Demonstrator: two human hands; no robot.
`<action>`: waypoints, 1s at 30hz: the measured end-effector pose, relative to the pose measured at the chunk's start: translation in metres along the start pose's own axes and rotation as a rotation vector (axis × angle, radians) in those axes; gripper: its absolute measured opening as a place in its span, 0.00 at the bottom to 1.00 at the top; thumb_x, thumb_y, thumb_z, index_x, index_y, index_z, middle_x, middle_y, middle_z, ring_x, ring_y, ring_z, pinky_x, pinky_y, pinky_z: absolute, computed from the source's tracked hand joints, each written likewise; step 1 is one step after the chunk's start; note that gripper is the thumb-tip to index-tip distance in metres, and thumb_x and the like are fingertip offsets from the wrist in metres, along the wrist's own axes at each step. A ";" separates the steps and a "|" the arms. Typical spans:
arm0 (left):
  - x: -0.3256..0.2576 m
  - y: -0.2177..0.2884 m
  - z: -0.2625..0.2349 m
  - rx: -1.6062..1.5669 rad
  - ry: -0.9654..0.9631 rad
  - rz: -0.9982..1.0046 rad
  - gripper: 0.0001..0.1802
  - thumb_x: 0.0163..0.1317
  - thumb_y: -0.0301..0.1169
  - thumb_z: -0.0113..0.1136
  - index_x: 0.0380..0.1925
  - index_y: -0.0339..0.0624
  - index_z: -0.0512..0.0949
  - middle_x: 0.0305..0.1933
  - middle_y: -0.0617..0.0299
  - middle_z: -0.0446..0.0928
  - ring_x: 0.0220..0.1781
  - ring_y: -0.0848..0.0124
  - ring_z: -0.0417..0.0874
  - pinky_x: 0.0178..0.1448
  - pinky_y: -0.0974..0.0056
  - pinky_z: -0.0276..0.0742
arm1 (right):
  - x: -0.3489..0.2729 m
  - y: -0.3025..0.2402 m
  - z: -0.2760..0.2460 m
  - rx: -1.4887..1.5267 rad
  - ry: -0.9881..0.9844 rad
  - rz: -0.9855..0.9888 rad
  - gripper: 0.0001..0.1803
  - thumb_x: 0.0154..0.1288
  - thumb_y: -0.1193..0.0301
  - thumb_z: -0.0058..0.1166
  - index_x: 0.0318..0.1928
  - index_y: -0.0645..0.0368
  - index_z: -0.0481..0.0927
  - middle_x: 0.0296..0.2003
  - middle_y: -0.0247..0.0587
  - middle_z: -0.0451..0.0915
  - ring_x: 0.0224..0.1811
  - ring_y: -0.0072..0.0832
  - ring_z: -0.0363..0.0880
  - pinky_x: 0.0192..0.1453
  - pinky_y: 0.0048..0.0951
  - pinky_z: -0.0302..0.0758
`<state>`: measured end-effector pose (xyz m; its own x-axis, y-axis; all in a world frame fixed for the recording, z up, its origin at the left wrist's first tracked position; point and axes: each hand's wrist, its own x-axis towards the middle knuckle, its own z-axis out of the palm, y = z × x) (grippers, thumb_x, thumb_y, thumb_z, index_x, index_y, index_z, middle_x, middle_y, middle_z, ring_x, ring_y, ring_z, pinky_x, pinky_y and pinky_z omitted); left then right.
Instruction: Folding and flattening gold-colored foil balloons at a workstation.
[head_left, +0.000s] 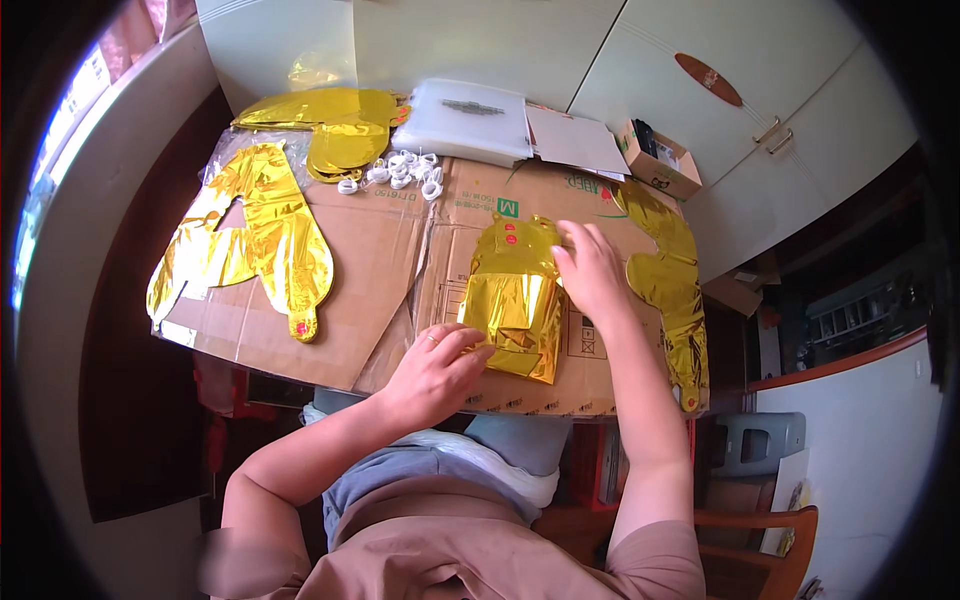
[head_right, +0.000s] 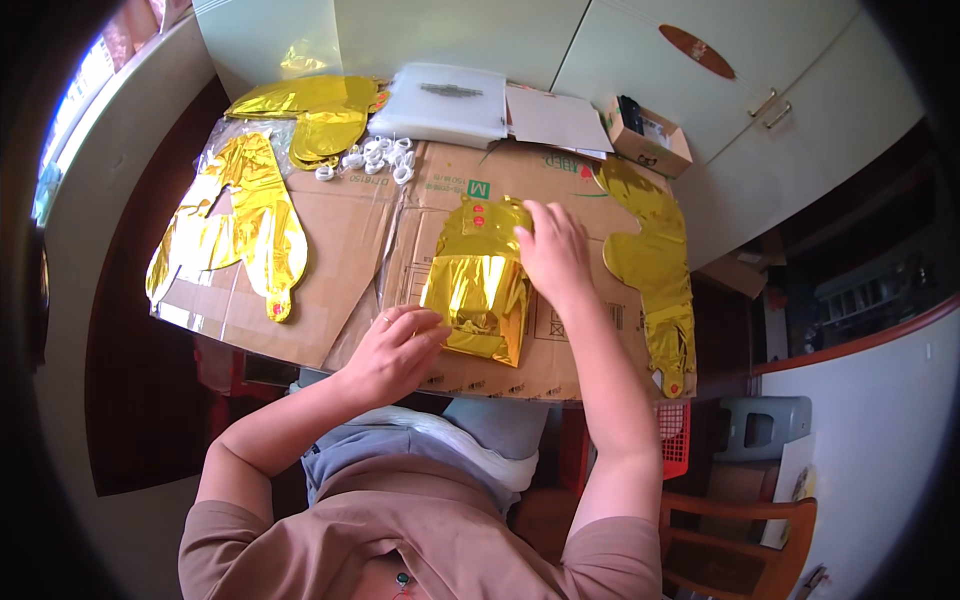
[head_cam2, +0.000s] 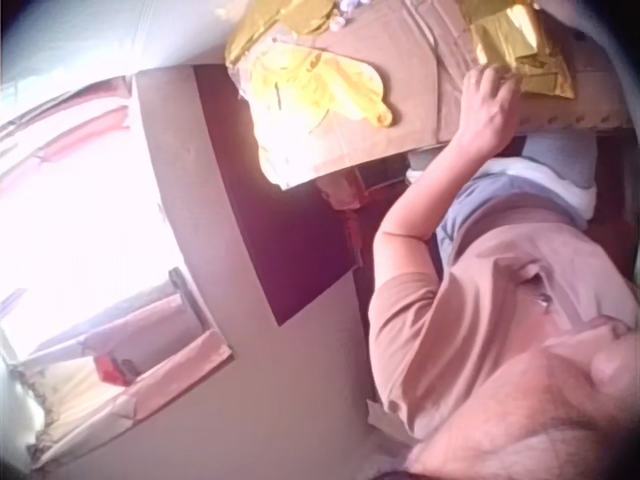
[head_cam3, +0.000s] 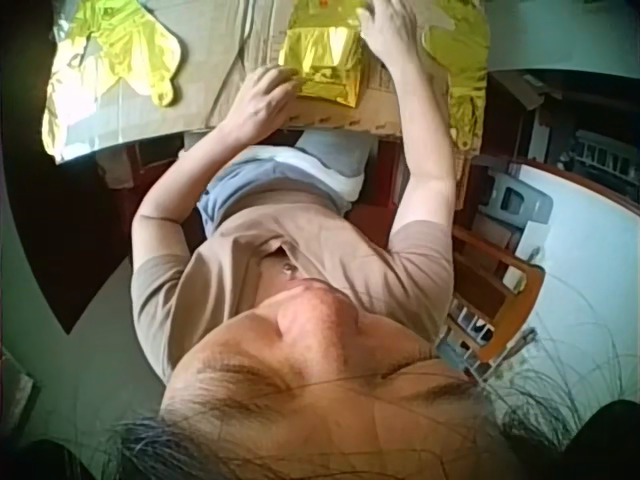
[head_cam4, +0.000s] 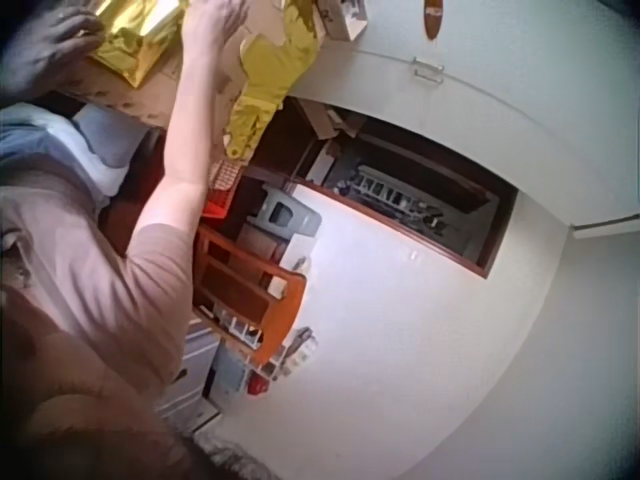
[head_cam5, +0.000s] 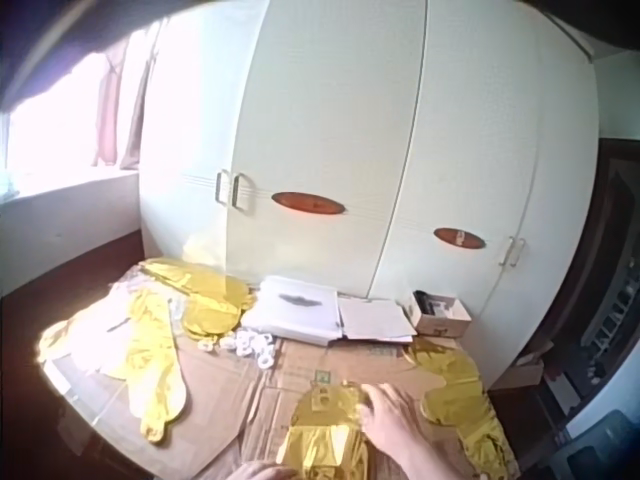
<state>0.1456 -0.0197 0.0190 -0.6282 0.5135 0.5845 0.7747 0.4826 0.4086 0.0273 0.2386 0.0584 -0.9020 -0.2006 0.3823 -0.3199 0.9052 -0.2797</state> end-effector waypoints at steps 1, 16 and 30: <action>-0.002 -0.002 0.003 -0.017 0.003 0.014 0.23 0.52 0.22 0.67 0.52 0.37 0.81 0.53 0.52 0.77 0.58 0.54 0.78 0.62 0.51 0.76 | -0.016 -0.009 -0.009 -0.021 0.078 -0.039 0.20 0.67 0.69 0.61 0.58 0.59 0.80 0.55 0.47 0.80 0.56 0.43 0.77 0.62 0.43 0.71; 0.005 -0.026 0.025 -0.040 -0.110 0.035 0.19 0.62 0.26 0.63 0.53 0.34 0.80 0.60 0.46 0.77 0.69 0.46 0.74 0.74 0.46 0.68 | -0.114 -0.031 0.022 -0.005 -0.228 -0.185 0.36 0.73 0.58 0.53 0.75 0.60 0.62 0.78 0.54 0.53 0.81 0.50 0.50 0.81 0.53 0.48; -0.001 -0.025 0.027 0.016 -0.105 -0.068 0.21 0.63 0.30 0.63 0.56 0.35 0.78 0.64 0.45 0.74 0.72 0.46 0.69 0.76 0.47 0.65 | -0.105 -0.028 0.021 0.032 -0.346 -0.176 0.38 0.77 0.51 0.46 0.78 0.57 0.55 0.80 0.54 0.49 0.83 0.47 0.42 0.83 0.55 0.39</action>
<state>0.1249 -0.0130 -0.0106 -0.6843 0.5503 0.4784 0.7290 0.5297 0.4335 0.1250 0.2262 0.0070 -0.8751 -0.4716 0.1084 -0.4827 0.8346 -0.2654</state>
